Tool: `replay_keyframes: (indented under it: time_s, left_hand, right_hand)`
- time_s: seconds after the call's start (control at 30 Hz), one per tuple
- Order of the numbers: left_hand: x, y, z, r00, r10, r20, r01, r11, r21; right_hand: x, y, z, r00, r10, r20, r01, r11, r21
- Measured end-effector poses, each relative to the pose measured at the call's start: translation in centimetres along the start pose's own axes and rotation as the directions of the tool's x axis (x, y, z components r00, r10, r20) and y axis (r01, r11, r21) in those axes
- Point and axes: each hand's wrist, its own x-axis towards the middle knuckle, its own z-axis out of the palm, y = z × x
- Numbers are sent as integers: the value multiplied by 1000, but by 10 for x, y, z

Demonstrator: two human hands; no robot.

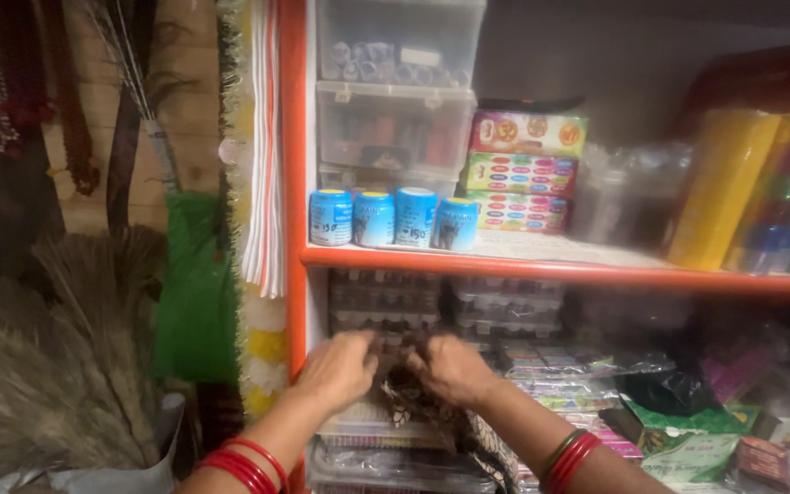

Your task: The person opens a clear plastic container filled with small white round objects, removes some items, and then closes the container. They then place the container back onto a shelf among other items.

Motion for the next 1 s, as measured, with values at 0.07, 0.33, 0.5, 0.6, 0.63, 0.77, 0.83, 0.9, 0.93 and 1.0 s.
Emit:
replay_keyframes:
  time_s: [0.07, 0.33, 0.5, 0.6, 0.63, 0.77, 0.83, 0.9, 0.93, 1.0]
  left_hand:
    - [7, 1, -3, 981, 79, -177, -79, 997, 11]
    - [45, 13, -17, 947, -59, -317, 95, 990, 100]
    - [70, -3, -2, 954, -262, -142, 263, 965, -16]
    - [97, -22, 8, 920, -393, -2, 389, 913, -125]
    - [106, -29, 11, 897, -438, 67, 443, 882, -161]
    - [130, -46, 23, 956, -241, -169, 219, 965, -142]
    - [135, -50, 28, 943, -232, -239, 199, 968, -153]
    - [142, -48, 32, 935, -208, -287, 184, 977, -110]
    - [147, -46, 32, 929, -207, -306, 184, 977, -105]
    - [158, -38, 34, 897, -349, -270, 306, 933, -188]
  right_hand:
    - [6, 5, -5, 944, -100, -314, 75, 993, -88]
    - [28, 13, -27, 746, -162, -646, 75, 984, -160]
    - [33, 3, -24, 828, 48, -559, -98, 993, -60]
    - [40, 10, -22, 875, 259, -410, -183, 959, 215]
    - [44, 14, -21, 875, 266, -404, -157, 946, 283]
    - [81, 39, -20, 986, -58, -159, -40, 831, -554]
    - [98, 52, -18, 900, 379, -217, -321, 911, 259]
    - [107, 61, -14, 857, 469, -212, -251, 741, 623]
    - [110, 63, -12, 874, 367, -320, -112, 791, 601]
    - [110, 60, -11, 876, 294, -383, -13, 808, 589]
